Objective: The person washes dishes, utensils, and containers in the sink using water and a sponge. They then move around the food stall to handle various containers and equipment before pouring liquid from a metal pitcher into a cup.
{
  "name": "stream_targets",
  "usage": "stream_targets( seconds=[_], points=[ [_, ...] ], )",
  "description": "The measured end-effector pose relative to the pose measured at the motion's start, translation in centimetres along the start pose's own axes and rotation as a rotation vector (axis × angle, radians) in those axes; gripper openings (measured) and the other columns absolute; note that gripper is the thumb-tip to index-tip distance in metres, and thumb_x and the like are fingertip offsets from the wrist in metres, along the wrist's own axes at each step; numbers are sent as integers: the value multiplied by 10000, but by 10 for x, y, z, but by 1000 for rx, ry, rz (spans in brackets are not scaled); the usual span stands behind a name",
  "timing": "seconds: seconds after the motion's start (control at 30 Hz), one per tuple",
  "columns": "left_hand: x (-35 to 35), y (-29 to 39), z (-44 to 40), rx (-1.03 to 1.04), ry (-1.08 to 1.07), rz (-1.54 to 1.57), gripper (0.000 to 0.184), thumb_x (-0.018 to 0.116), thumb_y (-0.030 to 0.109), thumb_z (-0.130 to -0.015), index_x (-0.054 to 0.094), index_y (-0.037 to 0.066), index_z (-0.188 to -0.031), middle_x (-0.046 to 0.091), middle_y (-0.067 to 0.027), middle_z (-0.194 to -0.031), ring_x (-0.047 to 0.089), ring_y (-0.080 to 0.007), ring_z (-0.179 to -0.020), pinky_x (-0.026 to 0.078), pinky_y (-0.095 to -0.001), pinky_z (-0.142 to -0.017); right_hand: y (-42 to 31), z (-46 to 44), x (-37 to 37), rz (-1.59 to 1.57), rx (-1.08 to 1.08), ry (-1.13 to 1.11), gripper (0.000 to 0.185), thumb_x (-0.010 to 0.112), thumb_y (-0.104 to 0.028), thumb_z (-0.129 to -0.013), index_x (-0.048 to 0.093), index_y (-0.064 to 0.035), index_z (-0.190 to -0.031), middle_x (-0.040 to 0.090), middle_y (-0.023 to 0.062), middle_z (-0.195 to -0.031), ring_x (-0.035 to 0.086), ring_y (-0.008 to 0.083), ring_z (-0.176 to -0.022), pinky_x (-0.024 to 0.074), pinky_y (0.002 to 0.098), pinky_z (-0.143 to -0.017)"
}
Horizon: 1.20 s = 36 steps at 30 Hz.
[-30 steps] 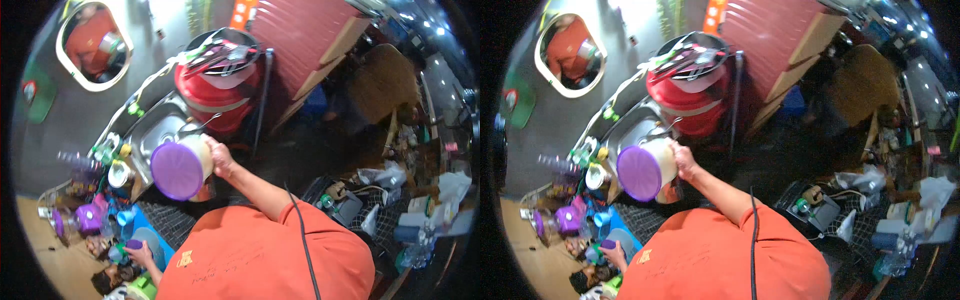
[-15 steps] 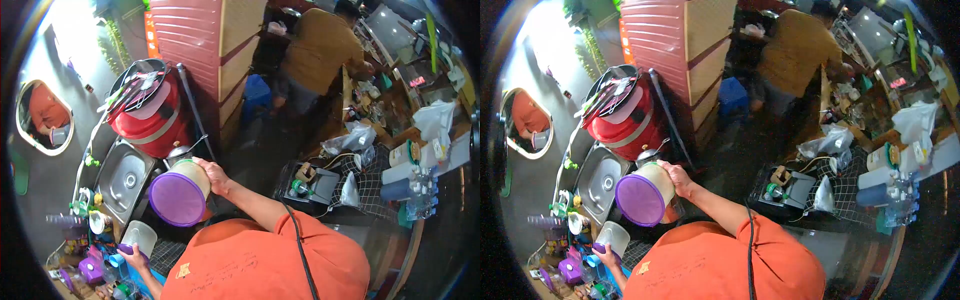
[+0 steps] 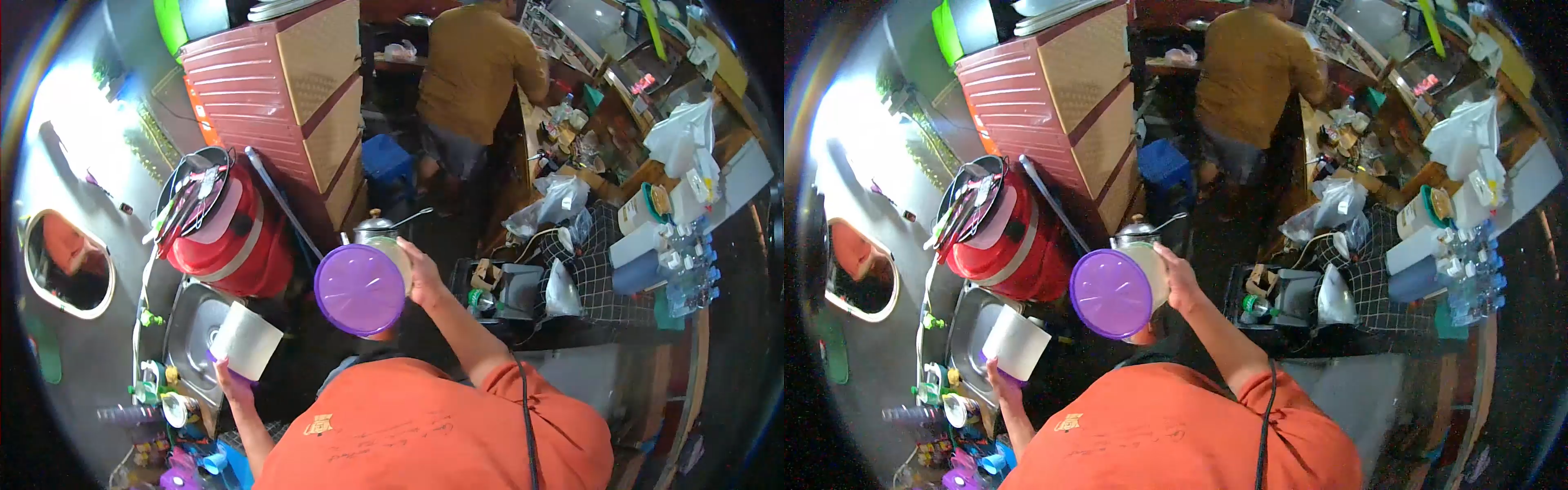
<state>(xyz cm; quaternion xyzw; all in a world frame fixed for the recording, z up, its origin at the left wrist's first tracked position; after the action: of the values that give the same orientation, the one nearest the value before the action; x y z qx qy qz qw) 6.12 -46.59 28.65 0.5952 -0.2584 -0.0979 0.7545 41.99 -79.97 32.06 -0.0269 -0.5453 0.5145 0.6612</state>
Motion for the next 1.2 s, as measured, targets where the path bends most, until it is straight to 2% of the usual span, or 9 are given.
stream_targets(
  seconds=[0.07,0.3,0.4,0.47,0.57,0.73,1.0,1.03,1.2],
  points=[
    [15,0,-19,-150,-125,188,612,587,386,-826,490,12,-1302,585,-122,-1229,599,-259,-1094,499,-404,-887,-4,-14,-22,9,-7,32,328,568,-308,-969,635,-38,-1142,692,84,-1049,671,193,-933,536,338,-856],
    [98,16,-60,-227,-249,238,692,581,459,-805,476,33,-1340,592,-128,-1246,599,-297,-1118,502,-442,-917,-33,-30,-41,-154,-125,26,355,510,-302,-997,623,-12,-1167,689,120,-1093,663,221,-998,520,358,-912],
    [132,18,-82,-294,-327,273,695,564,474,-813,470,50,-1356,582,-131,-1266,592,-311,-1129,498,-461,-924,-46,-40,-36,-159,-216,107,342,627,-347,-932,667,-39,-1074,691,61,-997,655,183,-890,517,338,-812],
    [142,15,-102,-332,-372,301,704,565,475,-812,464,49,-1363,575,-133,-1278,585,-314,-1140,495,-468,-929,-53,-49,-36,-123,-234,116,362,487,-298,-1007,612,-3,-1177,678,130,-1124,658,225,-1016,519,362,-917],
    [162,9,-131,-361,-415,319,724,568,484,-806,453,52,-1375,564,-143,-1294,571,-329,-1158,491,-485,-946,-62,-62,-29,-158,-302,57,366,471,-300,-1014,609,-7,-1184,679,127,-1123,657,225,-1016,516,366,-921],
    [202,15,-162,-380,-531,320,763,570,497,-775,441,64,-1390,540,-149,-1329,550,-352,-1187,482,-506,-957,-75,-74,-10,-269,-367,77,315,573,-302,-970,667,-22,-1080,695,67,-1030,654,173,-920,508,324,-826],
    [242,5,-188,-470,-566,346,754,569,521,-774,439,108,-1391,524,-132,-1342,527,-361,-1201,493,-533,-919,-109,-93,-7,-145,-471,96,339,528,-316,-984,671,-31,-1099,694,58,-1016,648,151,-947,489,310,-834],
    [251,3,-186,-440,-540,338,747,550,576,-781,468,108,-1358,576,-121,-1258,582,-346,-1112,518,-524,-836,-114,-96,-6,-130,-484,86,340,528,-314,-983,668,-32,-1111,692,60,-1024,648,154,-948,491,314,-832],
    [270,-4,-180,-445,-515,305,727,496,616,-785,500,131,-1326,593,-107,-1230,594,-339,-1075,524,-504,-788,-138,-107,-1,-144,-457,64,333,526,-299,-983,654,-45,-1156,675,61,-1092,642,156,-955,490,320,-847]
  ],
)
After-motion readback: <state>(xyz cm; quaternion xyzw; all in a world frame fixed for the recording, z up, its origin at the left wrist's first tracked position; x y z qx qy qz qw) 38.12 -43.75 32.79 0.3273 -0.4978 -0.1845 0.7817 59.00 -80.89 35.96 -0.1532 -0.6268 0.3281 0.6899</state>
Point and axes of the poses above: each hand's wrist, its own z-axis away from the middle knuckle, its own x-axis out of the palm, y = z × x, the point moved 1 cm from there along -z, towards the middle knuckle
